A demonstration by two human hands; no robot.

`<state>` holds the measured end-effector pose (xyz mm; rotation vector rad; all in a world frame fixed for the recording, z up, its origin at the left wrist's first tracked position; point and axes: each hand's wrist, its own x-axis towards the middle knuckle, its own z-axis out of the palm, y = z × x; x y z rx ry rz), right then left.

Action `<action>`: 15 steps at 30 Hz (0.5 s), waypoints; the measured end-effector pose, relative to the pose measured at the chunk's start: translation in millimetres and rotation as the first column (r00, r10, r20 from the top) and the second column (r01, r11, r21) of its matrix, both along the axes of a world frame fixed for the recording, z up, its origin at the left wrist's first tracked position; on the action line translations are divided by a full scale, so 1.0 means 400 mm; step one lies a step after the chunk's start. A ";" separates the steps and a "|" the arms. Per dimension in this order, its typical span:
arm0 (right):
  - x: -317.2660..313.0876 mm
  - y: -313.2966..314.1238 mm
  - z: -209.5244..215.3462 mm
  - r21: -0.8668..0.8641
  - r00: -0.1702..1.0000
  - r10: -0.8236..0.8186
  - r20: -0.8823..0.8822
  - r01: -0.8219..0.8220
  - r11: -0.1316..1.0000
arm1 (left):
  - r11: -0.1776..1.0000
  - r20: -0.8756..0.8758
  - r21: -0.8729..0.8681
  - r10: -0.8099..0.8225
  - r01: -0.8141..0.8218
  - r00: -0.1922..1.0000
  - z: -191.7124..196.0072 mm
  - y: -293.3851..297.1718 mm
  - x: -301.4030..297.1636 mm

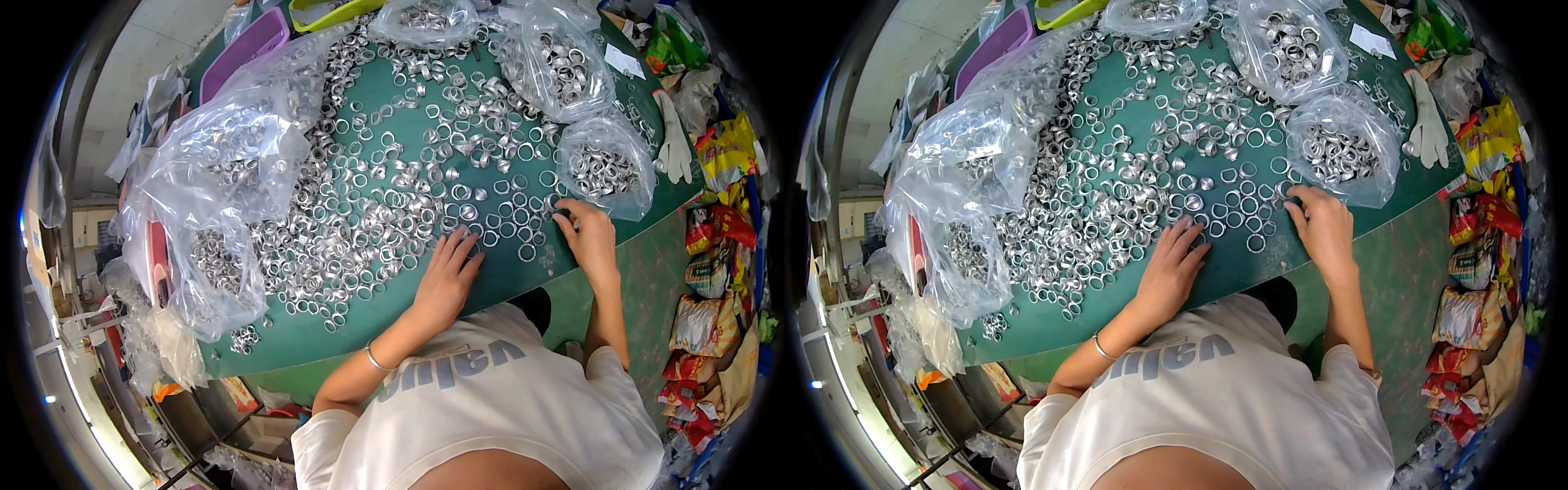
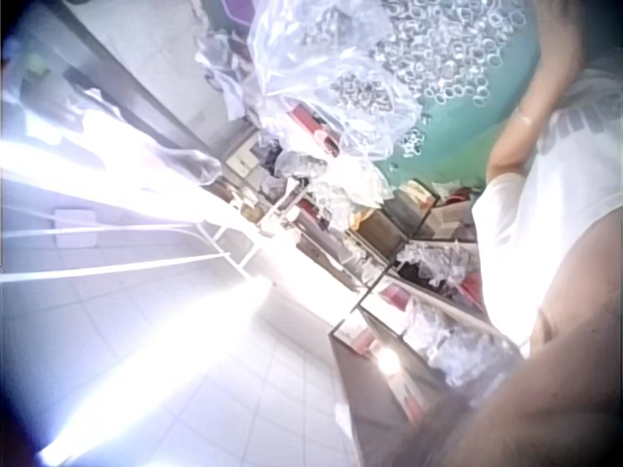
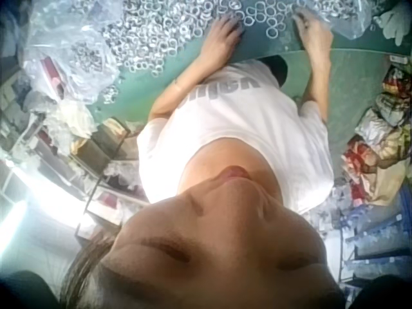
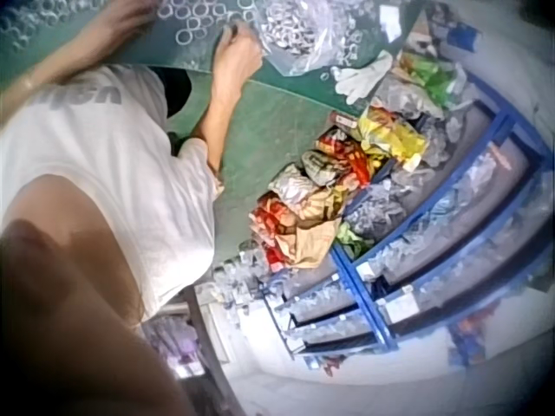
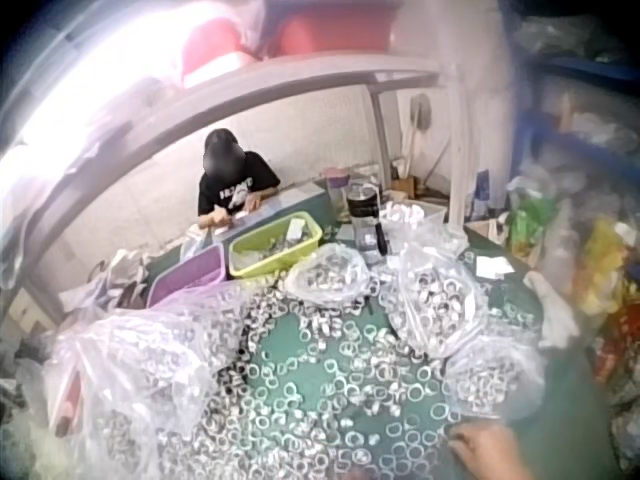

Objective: The person picks up metal rings from a large pile on a green table and moves them into smaller groups by hand.

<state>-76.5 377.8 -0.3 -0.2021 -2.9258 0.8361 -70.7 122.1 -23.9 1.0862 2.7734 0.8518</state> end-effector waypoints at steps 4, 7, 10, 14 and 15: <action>-0.002 -0.004 0.007 -0.037 0.999 -0.028 -0.042 0.027 0.999 | 0.992 -0.027 -0.068 0.104 -0.105 0.994 0.010 -0.038 0.004; 0.000 -0.009 0.000 0.024 0.999 -0.002 -0.040 0.003 1.000 | 0.964 -0.069 -0.106 0.237 -0.243 0.969 0.008 -0.053 -0.002; -0.004 -0.009 -0.012 0.030 0.999 0.001 -0.044 0.000 1.000 | 0.937 -0.103 -0.095 0.325 -0.335 0.940 0.026 -0.064 -0.024; -0.005 0.006 -0.033 -0.089 0.996 -0.006 -0.088 -0.002 0.996 | 0.932 -0.107 -0.072 0.346 -0.354 0.932 0.046 -0.056 -0.022; -0.005 0.008 -0.033 -0.172 0.996 -0.013 -0.090 -0.003 0.985 | 0.940 -0.103 -0.038 0.335 -0.340 0.937 0.053 -0.052 -0.022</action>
